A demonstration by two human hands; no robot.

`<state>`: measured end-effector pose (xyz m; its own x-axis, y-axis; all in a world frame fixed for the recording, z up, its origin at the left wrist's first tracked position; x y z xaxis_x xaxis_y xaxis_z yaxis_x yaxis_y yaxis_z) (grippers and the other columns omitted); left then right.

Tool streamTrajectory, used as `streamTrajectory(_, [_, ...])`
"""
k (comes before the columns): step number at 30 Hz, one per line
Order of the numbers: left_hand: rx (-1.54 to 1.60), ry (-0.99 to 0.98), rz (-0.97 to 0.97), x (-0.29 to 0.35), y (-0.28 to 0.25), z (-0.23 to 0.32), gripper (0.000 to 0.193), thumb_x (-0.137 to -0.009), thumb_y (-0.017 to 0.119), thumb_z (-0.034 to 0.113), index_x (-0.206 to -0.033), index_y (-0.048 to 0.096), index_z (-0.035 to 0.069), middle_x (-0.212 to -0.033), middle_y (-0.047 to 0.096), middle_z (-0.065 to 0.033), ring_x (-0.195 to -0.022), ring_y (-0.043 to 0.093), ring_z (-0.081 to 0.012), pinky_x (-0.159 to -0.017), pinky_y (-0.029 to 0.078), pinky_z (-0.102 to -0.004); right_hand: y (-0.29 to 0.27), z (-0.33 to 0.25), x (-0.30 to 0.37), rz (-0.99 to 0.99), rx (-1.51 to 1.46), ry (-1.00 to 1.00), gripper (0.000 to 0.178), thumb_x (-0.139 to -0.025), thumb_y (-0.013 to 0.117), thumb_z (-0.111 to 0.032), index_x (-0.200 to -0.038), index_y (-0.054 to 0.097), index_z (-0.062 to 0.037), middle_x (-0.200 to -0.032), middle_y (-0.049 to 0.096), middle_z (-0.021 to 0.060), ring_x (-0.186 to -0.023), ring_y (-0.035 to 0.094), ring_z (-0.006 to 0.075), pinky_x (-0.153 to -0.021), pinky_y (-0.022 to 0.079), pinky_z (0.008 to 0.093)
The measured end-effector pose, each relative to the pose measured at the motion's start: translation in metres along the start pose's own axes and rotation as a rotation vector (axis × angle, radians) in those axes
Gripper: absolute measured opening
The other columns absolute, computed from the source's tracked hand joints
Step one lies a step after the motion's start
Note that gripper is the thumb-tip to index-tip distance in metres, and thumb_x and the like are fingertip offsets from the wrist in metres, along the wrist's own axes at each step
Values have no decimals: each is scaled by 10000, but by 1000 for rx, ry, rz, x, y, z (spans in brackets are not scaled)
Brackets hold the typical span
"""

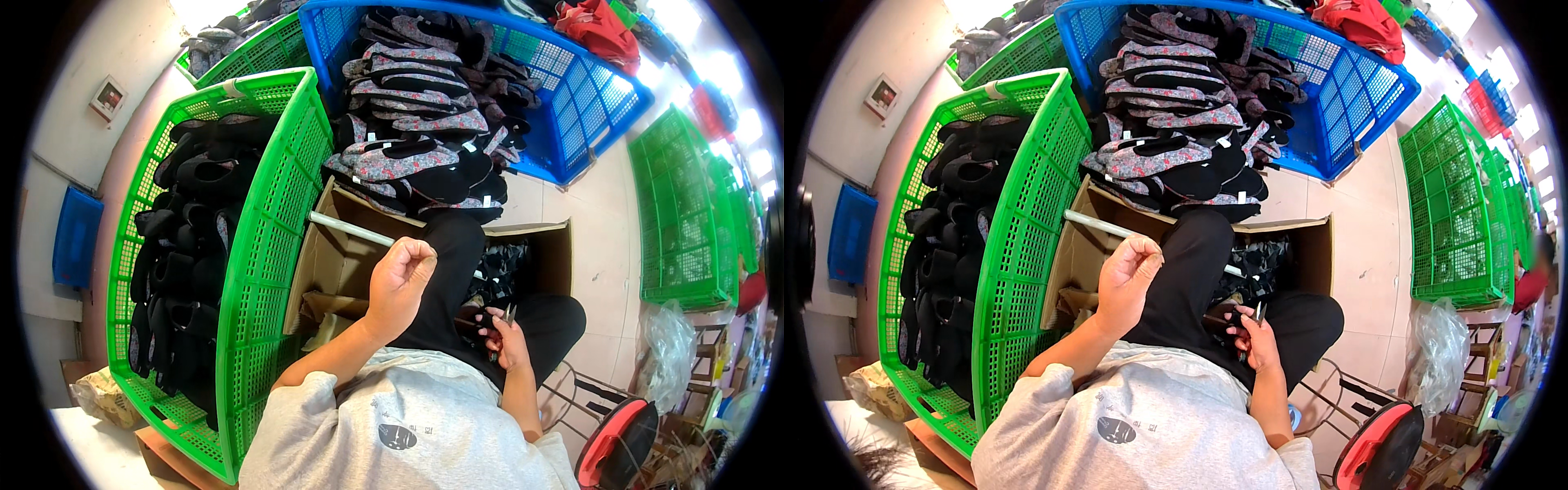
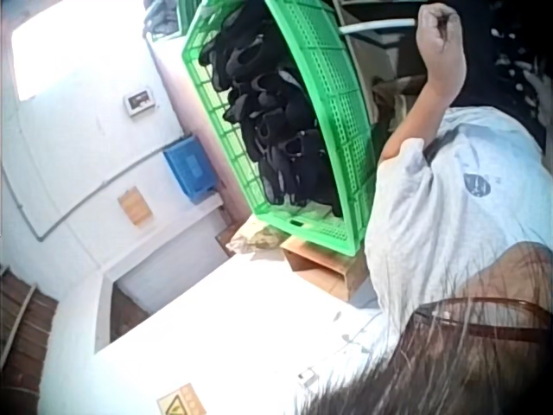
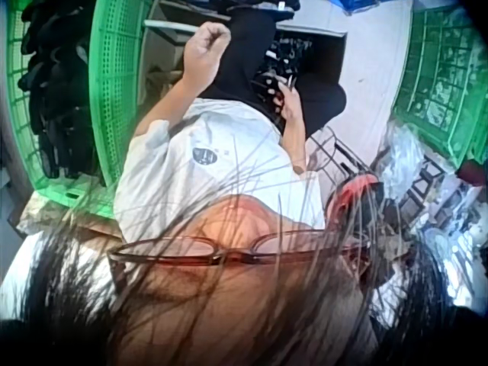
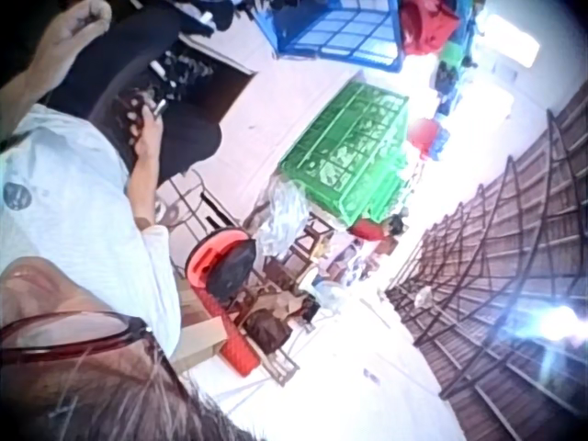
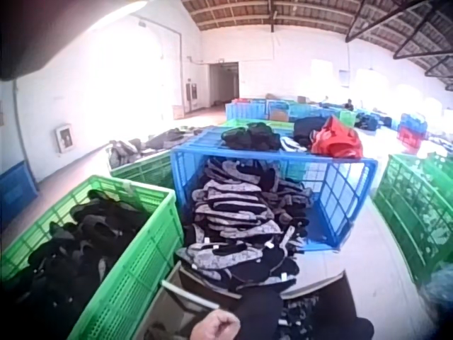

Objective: The person sits on the floor and uses scissors to trim excess fabric from the edges of black slipper uppers. They handle the items one at a time, picking them from a blue crate, cutting the edges, and placing the finished pieces into a green crate.

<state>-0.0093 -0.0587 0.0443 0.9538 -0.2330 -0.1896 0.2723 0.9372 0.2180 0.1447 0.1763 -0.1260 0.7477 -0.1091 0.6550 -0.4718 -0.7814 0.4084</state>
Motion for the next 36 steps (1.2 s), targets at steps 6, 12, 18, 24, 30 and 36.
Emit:
streamTrajectory(6, [33, 67, -16, 2, 2, 6, 139, -858, 588, -118, -899, 581, 14, -909, 514, -34, -814, 527, -94, -731, 440, -216, 1, -1, 1, 7, 0, 3, 266, -1010, 505, -121, -1259, 547, -36, -1088, 697, 148, -765, 676, 166, -460, 384, 219])
streamTrajectory(12, [-56, 103, -58, 5, -4, 1, 170, -714, 555, -143, -761, 559, 20, -876, 500, -64, -801, 531, -160, -731, 419, -252, -1, 2, 1, -11, -22, 0, 266, -1011, 506, -122, -1260, 548, -39, -1107, 695, 156, -772, 678, 172, -459, 385, 220])
streamTrajectory(18, [33, 9, -33, 2, -5, -2, 140, -685, 552, -111, -731, 563, 21, -860, 492, -58, -796, 510, -155, -734, 399, -254, -4, 3, -1, -17, -28, 1, 273, -1010, 507, -125, -1268, 542, -45, -1114, 693, 163, -773, 678, 178, -458, 387, 222])
streamTrajectory(24, [38, -6, -14, 1, -9, -7, 123, -692, 544, -86, -735, 580, 23, -919, 488, -55, -856, 503, -150, -785, 403, -260, -2, 2, -1, -13, -29, 4, 273, -1002, 519, -119, -1262, 544, -41, -1093, 694, 162, -762, 670, 175, -462, 393, 217])
streamTrajectory(30, [-20, 26, -24, 0, -14, -6, 112, -673, 525, -66, -712, 559, 33, -927, 489, -56, -872, 492, -156, -805, 396, -259, 0, 0, 1, 4, -16, 3, 281, -999, 522, -119, -1267, 545, -36, -1095, 690, 157, -764, 663, 171, -468, 392, 214])
streamTrajectory(36, [-21, 41, -42, 0, -12, -4, 139, -673, 553, -95, -712, 565, 38, -920, 512, -57, -879, 501, -153, -805, 398, -256, 1, -1, 2, 7, -8, -1, 278, -1004, 519, -122, -1267, 543, -36, -1094, 693, 148, -773, 675, 173, -470, 396, 222])
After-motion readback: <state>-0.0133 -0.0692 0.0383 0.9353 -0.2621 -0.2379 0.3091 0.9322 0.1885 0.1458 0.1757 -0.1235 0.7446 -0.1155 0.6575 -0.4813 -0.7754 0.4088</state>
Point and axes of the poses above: each hand's wrist, its own x-axis away from the middle knuckle, its own y-axis out of the palm, z = x × y, the point moved 4 cm from there along -x, towards the middle knuckle
